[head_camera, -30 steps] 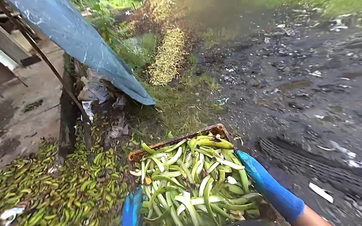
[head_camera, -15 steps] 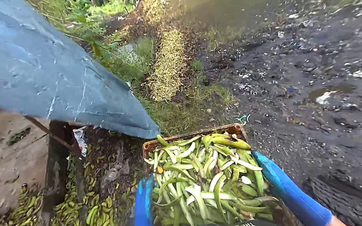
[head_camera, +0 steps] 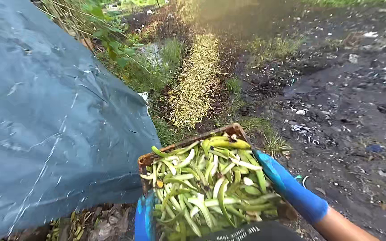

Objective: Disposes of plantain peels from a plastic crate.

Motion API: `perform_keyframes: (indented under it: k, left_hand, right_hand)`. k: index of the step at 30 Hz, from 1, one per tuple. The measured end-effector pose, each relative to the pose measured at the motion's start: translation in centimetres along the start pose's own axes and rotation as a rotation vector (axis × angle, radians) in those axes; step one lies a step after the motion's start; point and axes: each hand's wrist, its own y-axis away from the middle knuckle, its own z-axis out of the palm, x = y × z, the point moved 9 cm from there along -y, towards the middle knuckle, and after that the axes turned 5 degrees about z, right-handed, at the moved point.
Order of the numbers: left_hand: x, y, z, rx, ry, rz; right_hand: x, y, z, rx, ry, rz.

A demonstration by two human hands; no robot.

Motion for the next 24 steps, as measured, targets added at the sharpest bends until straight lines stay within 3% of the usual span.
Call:
perform_keyframes:
  k: [4, 9, 11, 17, 24]
  left_hand:
    - [4.2, -14.2, 6.9, -0.029, 0.025, 0.034]
    - [12.9, -27.9, 15.9, -0.162, -0.05, 0.008]
    - [14.5, -33.7, 20.3, -0.187, -0.043, 0.014]
    - [17.1, -50.4, 34.1, -0.188, -0.032, 0.012]
    - [24.6, -65.1, 44.0, -0.09, 0.052, 0.022]
  right_hand:
    - [-2.9, -13.2, 1.3, 0.041, -0.038, 0.074]
    - [-4.7, -25.6, 0.1, 0.114, -0.299, 0.284]
    - [-4.6, -31.2, 0.0, 0.15, -0.336, 0.309]
    - [-5.2, -54.2, -0.6, 0.153, -0.32, 0.251]
    - [-13.1, -77.2, -2.9, 0.042, -0.253, 0.197]
